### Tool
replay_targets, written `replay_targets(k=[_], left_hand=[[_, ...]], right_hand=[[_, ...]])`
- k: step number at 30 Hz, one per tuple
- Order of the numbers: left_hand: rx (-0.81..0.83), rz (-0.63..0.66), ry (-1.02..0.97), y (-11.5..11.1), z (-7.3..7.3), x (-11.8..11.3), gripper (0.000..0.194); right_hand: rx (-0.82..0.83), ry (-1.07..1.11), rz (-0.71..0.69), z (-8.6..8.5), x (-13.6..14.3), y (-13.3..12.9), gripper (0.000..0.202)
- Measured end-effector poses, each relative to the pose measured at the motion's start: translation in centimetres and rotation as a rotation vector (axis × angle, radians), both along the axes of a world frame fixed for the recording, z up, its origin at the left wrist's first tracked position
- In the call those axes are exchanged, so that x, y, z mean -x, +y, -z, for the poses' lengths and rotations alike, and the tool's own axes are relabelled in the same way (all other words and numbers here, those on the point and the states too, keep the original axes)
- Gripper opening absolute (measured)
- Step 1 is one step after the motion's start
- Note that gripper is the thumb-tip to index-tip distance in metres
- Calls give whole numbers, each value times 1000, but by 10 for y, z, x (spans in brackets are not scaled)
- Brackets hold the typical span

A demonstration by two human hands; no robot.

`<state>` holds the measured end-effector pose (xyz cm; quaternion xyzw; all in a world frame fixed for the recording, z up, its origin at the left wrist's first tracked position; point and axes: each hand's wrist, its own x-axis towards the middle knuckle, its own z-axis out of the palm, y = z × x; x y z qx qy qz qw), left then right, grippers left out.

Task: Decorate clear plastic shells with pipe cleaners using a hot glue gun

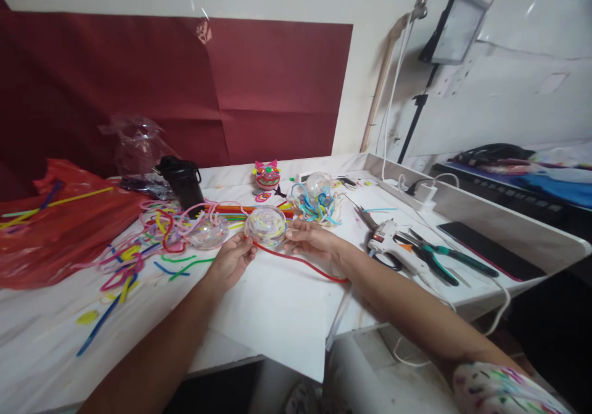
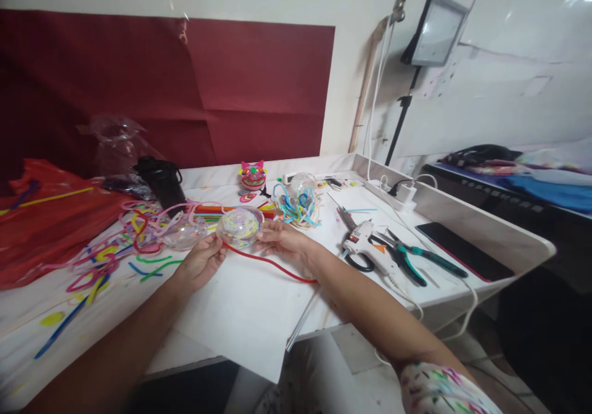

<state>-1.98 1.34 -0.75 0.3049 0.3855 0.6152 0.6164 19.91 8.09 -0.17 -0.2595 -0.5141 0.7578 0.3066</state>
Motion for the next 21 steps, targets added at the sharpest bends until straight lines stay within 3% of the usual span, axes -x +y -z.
replay_targets(k=[9,12,16,21], left_hand=[[-6,-45,-27,0,-2,1,16],[-3,-67,-40,1,-3,3,16],[3,-95,-61,3,-3,6,17],[-7,-115,-87,3,-2,7,17]], right_hand=[[-176,-238,134,-9,-2,-14,54],[-310,-354,79,-13,-8,-22,66],[-373,-314,-49,-16,-10,-34,51],[-346,-234,-23,-13,-3,-39,37]])
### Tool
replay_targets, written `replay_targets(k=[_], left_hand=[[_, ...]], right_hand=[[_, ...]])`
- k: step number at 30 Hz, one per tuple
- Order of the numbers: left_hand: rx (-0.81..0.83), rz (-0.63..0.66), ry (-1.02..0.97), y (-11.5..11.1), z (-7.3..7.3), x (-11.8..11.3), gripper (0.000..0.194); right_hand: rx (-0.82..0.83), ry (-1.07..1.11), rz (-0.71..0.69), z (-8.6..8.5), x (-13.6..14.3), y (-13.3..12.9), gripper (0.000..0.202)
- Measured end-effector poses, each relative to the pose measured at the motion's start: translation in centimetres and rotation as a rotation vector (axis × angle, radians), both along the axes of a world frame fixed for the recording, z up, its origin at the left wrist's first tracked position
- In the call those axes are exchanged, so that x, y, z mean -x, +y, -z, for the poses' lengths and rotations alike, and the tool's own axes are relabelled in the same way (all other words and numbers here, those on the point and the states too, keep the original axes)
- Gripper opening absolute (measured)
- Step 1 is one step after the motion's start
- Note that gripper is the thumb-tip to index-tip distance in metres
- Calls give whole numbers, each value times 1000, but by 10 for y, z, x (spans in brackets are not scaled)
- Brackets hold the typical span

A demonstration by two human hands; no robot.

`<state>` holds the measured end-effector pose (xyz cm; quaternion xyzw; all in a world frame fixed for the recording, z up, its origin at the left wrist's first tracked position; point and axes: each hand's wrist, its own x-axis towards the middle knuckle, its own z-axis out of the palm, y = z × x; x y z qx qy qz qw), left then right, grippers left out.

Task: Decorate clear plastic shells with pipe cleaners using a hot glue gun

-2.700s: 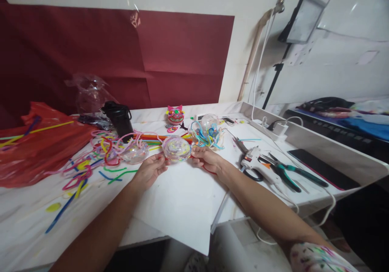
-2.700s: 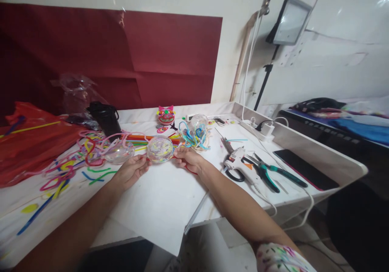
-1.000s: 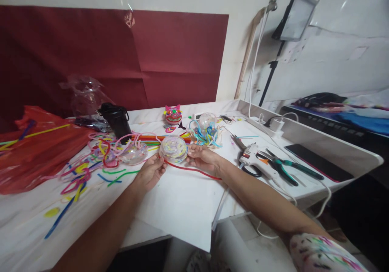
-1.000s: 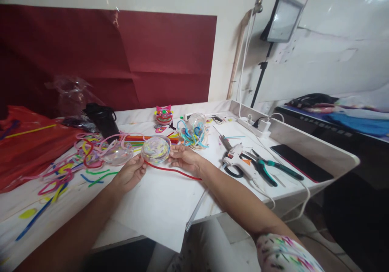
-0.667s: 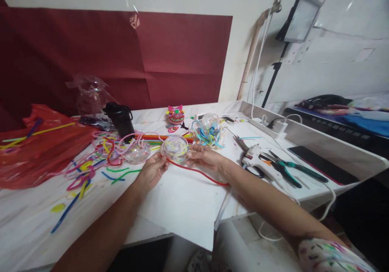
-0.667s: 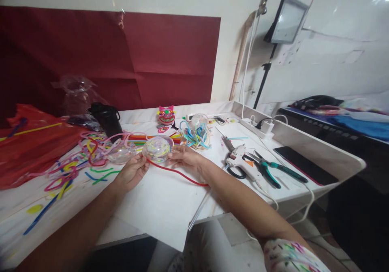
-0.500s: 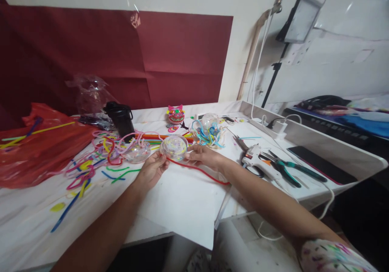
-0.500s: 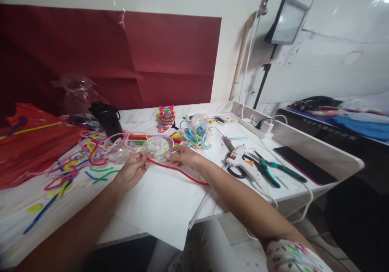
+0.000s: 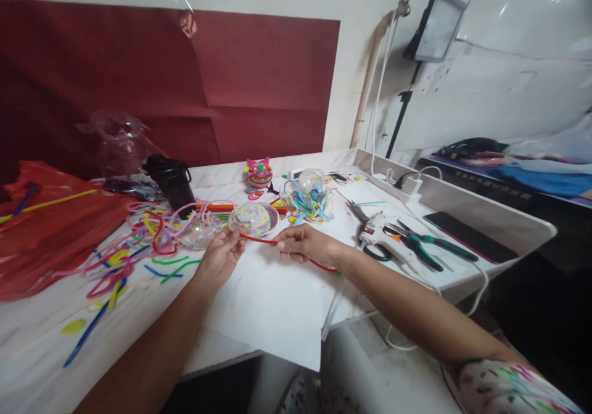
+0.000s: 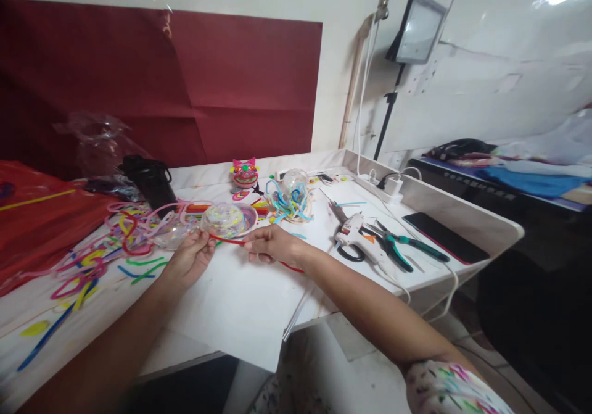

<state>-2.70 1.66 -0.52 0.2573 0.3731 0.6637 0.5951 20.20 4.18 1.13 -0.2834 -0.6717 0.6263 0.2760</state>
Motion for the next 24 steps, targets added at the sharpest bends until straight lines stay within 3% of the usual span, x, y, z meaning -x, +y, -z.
replay_targets(k=[5,13,19,24], left_hand=[[-31,-3,-22,-2,-2,0,23],[-47,33,-26,-2,-2,4,21],[-61,38,-17,0,-1,6,18],[-86,57,8,1,1,6,14]], right_hand=[[-80,-34,50,8,4,15,35],[-366,-57,143,9,10,42,19],[-591,-138,212,6,9,45,6],[-737,-197,245,3,5,44,10]])
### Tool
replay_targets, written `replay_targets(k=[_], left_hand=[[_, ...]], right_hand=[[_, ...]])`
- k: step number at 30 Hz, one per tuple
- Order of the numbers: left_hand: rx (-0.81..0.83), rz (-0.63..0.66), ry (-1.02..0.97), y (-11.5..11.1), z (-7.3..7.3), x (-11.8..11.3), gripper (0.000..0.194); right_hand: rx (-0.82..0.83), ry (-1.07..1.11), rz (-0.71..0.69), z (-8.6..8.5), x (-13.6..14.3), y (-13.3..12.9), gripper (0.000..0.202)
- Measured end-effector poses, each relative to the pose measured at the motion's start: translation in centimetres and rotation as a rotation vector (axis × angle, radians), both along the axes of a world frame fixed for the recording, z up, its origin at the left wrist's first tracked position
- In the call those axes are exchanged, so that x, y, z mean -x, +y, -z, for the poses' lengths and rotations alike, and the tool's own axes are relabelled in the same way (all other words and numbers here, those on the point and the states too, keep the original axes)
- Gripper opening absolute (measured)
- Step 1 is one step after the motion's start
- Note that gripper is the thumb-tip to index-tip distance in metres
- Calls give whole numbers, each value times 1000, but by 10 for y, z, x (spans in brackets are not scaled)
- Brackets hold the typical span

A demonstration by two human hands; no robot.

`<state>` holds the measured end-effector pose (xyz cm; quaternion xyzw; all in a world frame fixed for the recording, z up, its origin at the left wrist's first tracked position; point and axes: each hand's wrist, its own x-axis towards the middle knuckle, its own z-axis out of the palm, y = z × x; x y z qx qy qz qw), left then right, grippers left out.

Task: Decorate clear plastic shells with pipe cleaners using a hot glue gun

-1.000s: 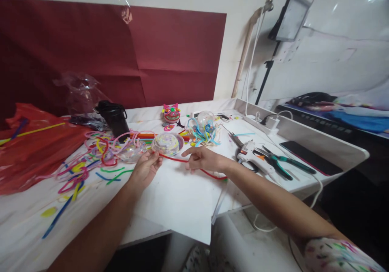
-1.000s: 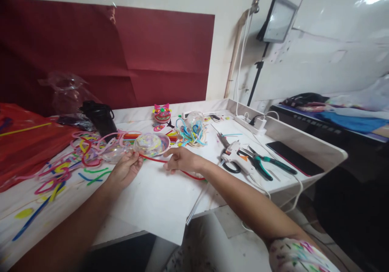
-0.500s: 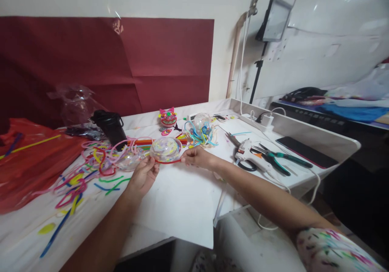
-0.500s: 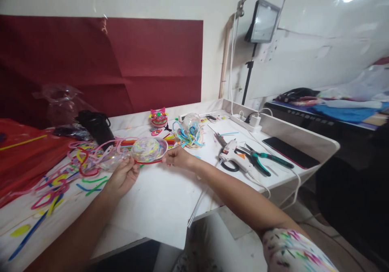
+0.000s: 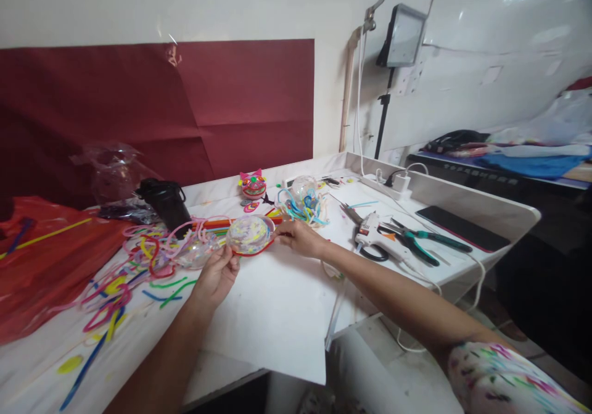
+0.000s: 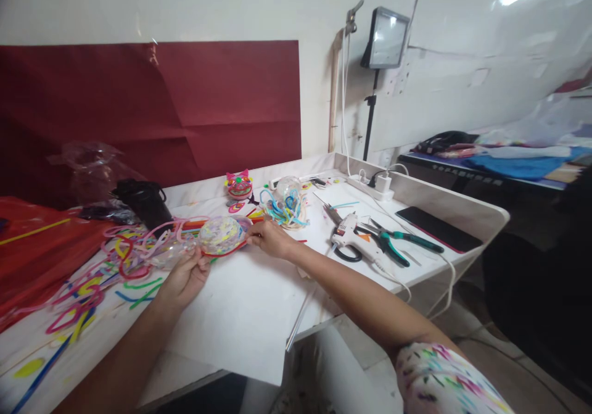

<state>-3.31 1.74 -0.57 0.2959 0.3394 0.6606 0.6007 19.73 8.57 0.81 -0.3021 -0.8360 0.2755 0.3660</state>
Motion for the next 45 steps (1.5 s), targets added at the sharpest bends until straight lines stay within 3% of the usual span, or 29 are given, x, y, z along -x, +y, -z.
replay_targets(k=[4,11,17,23,27,31,45], left_hand=[[-34,24,42,0,1,0,18],[-105,69,184,-7,-2,-6,40],[-157,76,348,-11,-2,-11,40],[-192,67,500,-11,3,-9,37],[-210,45,562,-11,2,-11,32],[-236,18,575,-11,2,-11,41],[-236,-11,596,-12,3,-12,42]], right_hand=[[-52,-10,29,0,-1,1,9],[-43,20,43,8,-3,6,7],[29,85,-20,22,-9,16,11],[155,188,-69,30,-10,22,31],[239,253,-92,30,-9,20,40],[293,310,-92,27,-9,17,44],[483,387,-37,18,-10,5,40]])
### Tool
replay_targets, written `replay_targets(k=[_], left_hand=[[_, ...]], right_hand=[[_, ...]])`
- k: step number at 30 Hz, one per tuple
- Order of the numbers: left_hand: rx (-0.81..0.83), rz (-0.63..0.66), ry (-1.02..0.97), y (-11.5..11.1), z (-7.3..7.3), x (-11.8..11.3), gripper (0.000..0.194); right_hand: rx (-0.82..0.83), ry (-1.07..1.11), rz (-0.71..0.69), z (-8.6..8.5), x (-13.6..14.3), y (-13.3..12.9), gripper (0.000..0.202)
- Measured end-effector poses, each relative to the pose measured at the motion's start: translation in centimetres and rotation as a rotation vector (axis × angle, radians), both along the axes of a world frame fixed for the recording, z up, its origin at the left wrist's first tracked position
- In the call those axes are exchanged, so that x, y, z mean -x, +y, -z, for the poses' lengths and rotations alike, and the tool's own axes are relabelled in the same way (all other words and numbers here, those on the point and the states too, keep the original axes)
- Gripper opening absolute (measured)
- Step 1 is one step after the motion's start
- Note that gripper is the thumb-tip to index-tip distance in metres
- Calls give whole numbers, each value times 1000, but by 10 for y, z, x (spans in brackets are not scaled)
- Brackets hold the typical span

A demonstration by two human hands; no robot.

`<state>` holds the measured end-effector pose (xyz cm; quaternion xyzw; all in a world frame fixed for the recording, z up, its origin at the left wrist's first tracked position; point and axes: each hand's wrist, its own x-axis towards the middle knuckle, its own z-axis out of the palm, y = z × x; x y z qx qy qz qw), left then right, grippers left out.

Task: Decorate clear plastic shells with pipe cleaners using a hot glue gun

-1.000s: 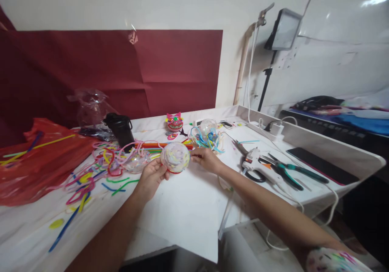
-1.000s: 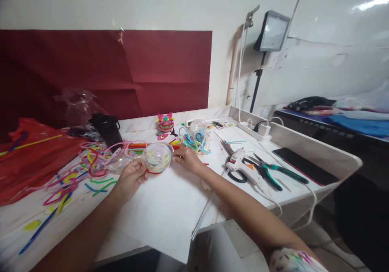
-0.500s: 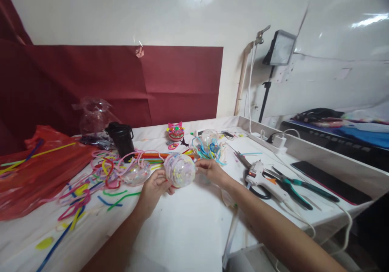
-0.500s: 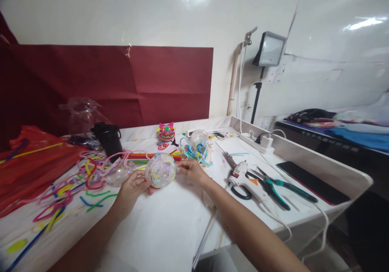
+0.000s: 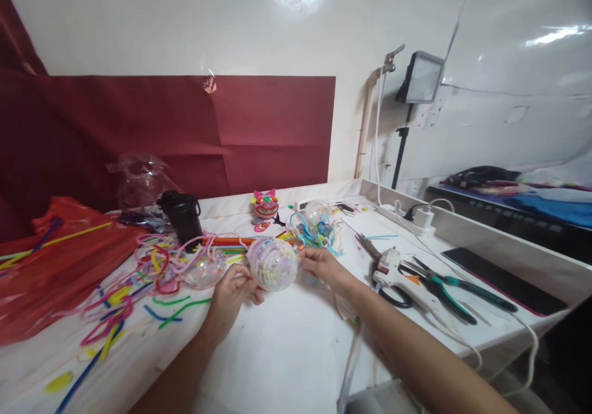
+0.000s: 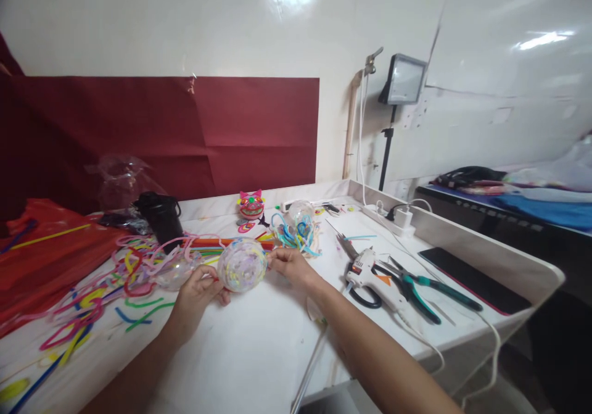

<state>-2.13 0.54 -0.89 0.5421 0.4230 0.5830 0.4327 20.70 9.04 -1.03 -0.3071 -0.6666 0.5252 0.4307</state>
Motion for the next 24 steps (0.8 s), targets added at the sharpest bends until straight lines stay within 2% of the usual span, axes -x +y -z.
replay_targets(k=[6,14,24], left_hand=[[24,-8,-41,0,-2,-4,43],[-35,-91,-79,1,-6,2,35],[-9,-40,-103,-1,-6,3,31]], right_hand=[[59,-6,8,-5,-2,-6,35],[61,-6,11,-7,-4,-5,32],[91,-25,-17,-1,-10,-2,37]])
